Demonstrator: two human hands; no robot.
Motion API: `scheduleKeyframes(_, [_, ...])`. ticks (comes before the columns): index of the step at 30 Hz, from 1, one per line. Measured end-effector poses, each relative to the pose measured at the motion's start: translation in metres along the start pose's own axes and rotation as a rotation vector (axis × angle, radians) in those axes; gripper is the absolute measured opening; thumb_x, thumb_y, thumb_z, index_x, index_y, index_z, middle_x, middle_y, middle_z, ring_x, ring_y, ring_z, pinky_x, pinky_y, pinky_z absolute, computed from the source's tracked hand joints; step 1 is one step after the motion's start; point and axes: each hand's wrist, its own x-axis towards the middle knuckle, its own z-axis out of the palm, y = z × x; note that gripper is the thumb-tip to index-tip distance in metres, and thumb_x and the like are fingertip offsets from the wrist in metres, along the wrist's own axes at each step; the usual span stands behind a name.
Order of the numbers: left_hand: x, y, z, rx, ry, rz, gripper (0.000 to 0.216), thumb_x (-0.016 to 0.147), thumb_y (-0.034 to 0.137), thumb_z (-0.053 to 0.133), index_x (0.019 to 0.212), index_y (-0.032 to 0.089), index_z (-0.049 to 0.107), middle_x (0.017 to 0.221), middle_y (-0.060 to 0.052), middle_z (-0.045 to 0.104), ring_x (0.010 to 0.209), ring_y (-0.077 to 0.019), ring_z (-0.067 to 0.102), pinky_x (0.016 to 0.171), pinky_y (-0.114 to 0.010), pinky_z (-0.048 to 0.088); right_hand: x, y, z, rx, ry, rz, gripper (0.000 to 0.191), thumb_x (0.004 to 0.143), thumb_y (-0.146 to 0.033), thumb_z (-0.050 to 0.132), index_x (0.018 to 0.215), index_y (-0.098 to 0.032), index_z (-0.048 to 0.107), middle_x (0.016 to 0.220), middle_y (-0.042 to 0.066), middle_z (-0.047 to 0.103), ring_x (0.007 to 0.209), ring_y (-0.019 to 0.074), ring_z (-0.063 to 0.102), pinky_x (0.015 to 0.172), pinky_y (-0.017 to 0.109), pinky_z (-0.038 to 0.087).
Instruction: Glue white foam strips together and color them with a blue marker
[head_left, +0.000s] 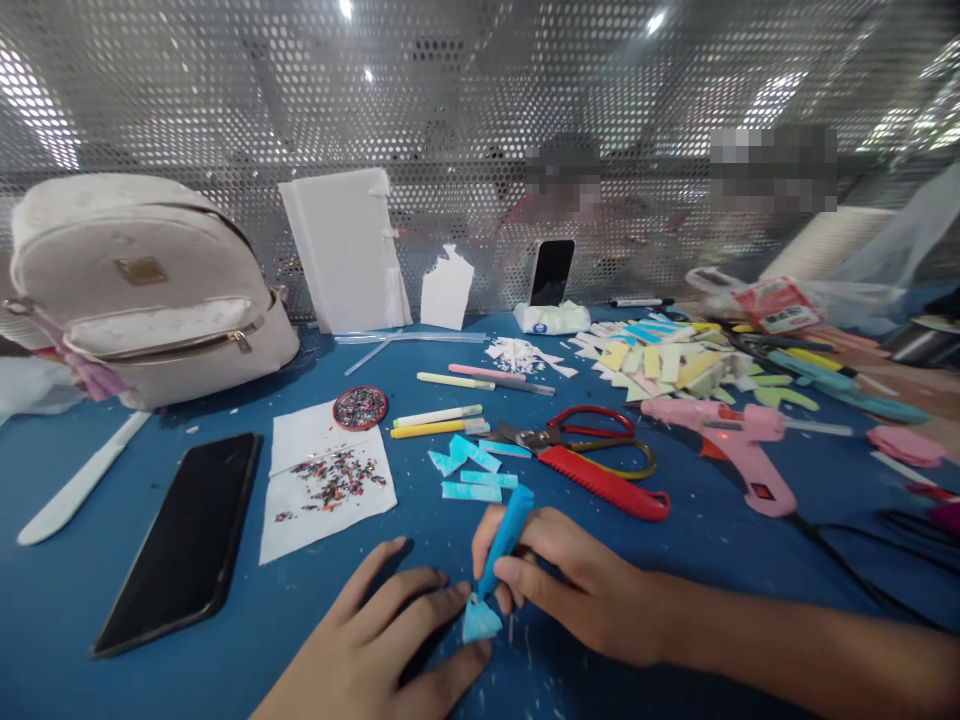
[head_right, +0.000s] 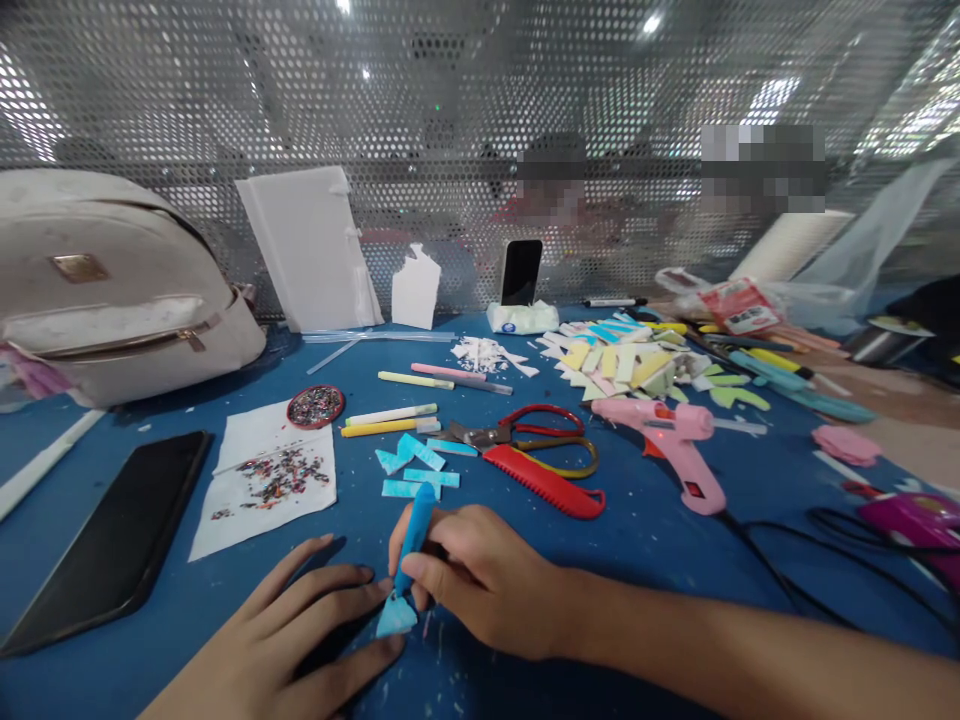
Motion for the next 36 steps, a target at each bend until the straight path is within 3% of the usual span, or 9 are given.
scheduleKeyframes(4, [-0.001, -0.001, -0.002, -0.001, -0.001, 0.009, 0.032, 0.110, 0.031, 0.042, 0.111, 0.033, 0.074, 0.106, 0.004, 0.071, 0.109, -0.0132, 0.063, 0.125, -0.040, 0.026, 0.000, 0.002, 0.001, 0.021, 0.002, -0.012, 0.045, 0.106, -0.054, 0.039, 0.099, -0.017, 0.064, 0.083, 0.004, 0.062, 0.069, 0.0165, 0.064, 0.066, 0.029, 0.053])
scheduleKeyframes(9, [-0.004, -0.003, -0.002, 0.023, -0.042, 0.038, 0.020, 0.105, 0.030, 0.055, 0.114, 0.033, 0.072, 0.109, 0.003, 0.070, 0.110, -0.0145, 0.063, 0.124, -0.044, 0.029, -0.001, -0.001, -0.001, -0.028, 0.017, 0.005, 0.046, 0.106, -0.054, 0.039, 0.095, -0.018, 0.064, 0.080, 0.003, 0.063, 0.067, 0.0155, 0.062, 0.066, 0.028, 0.053])
scheduleKeyframes(15, [-0.004, -0.002, -0.001, 0.022, -0.027, 0.020, 0.019, 0.105, 0.031, 0.054, 0.108, 0.032, 0.074, 0.109, 0.004, 0.071, 0.111, -0.0143, 0.063, 0.126, -0.043, 0.026, -0.001, -0.006, -0.004, -0.082, -0.011, -0.003, 0.049, 0.106, -0.055, 0.038, 0.090, -0.017, 0.065, 0.075, 0.003, 0.063, 0.064, 0.0155, 0.063, 0.065, 0.029, 0.052])
scheduleKeyframes(23, [-0.008, -0.005, -0.004, 0.052, -0.092, 0.069, 0.021, 0.103, 0.033, 0.059, 0.121, 0.035, 0.070, 0.113, 0.002, 0.070, 0.111, -0.0158, 0.063, 0.124, -0.047, 0.030, 0.000, -0.007, -0.004, -0.176, 0.001, -0.014, 0.048, 0.108, -0.051, 0.034, 0.091, -0.018, 0.065, 0.073, 0.002, 0.063, 0.064, 0.0154, 0.062, 0.066, 0.028, 0.051])
scheduleKeyframes(26, [-0.008, -0.004, -0.002, 0.051, -0.057, 0.051, 0.018, 0.102, 0.032, 0.060, 0.116, 0.034, 0.071, 0.111, 0.002, 0.070, 0.111, -0.0157, 0.063, 0.124, -0.047, 0.030, -0.001, -0.007, -0.004, -0.204, 0.008, -0.044, 0.046, 0.109, -0.047, 0.033, 0.093, -0.018, 0.065, 0.079, 0.004, 0.066, 0.069, 0.0165, 0.063, 0.069, 0.029, 0.052])
scheduleKeyframes(30, [-0.006, -0.001, 0.000, 0.038, -0.034, 0.034, 0.017, 0.104, 0.031, 0.057, 0.106, 0.032, 0.074, 0.109, 0.003, 0.070, 0.110, -0.0153, 0.063, 0.124, -0.045, 0.028, -0.003, -0.009, -0.004, -0.273, -0.008, -0.045, 0.044, 0.109, -0.043, 0.035, 0.090, -0.018, 0.065, 0.071, 0.003, 0.065, 0.067, 0.0171, 0.062, 0.069, 0.029, 0.050])
scheduleKeyframes(34, [-0.006, -0.002, -0.002, 0.011, -0.044, 0.021, 0.022, 0.106, 0.032, 0.052, 0.108, 0.032, 0.074, 0.109, 0.003, 0.070, 0.110, -0.0144, 0.063, 0.126, -0.043, 0.026, -0.002, -0.008, -0.004, -0.210, 0.011, -0.050, 0.048, 0.109, -0.047, 0.031, 0.093, -0.018, 0.065, 0.079, 0.005, 0.067, 0.068, 0.0163, 0.064, 0.069, 0.029, 0.051])
scheduleKeyframes(36, [-0.006, -0.003, -0.003, 0.007, -0.048, 0.027, 0.025, 0.108, 0.031, 0.049, 0.109, 0.031, 0.074, 0.110, 0.003, 0.071, 0.111, -0.0146, 0.062, 0.126, -0.043, 0.025, -0.002, -0.008, -0.004, -0.246, -0.005, -0.044, 0.051, 0.109, -0.051, 0.031, 0.089, -0.018, 0.064, 0.073, 0.004, 0.067, 0.067, 0.0170, 0.063, 0.069, 0.030, 0.050])
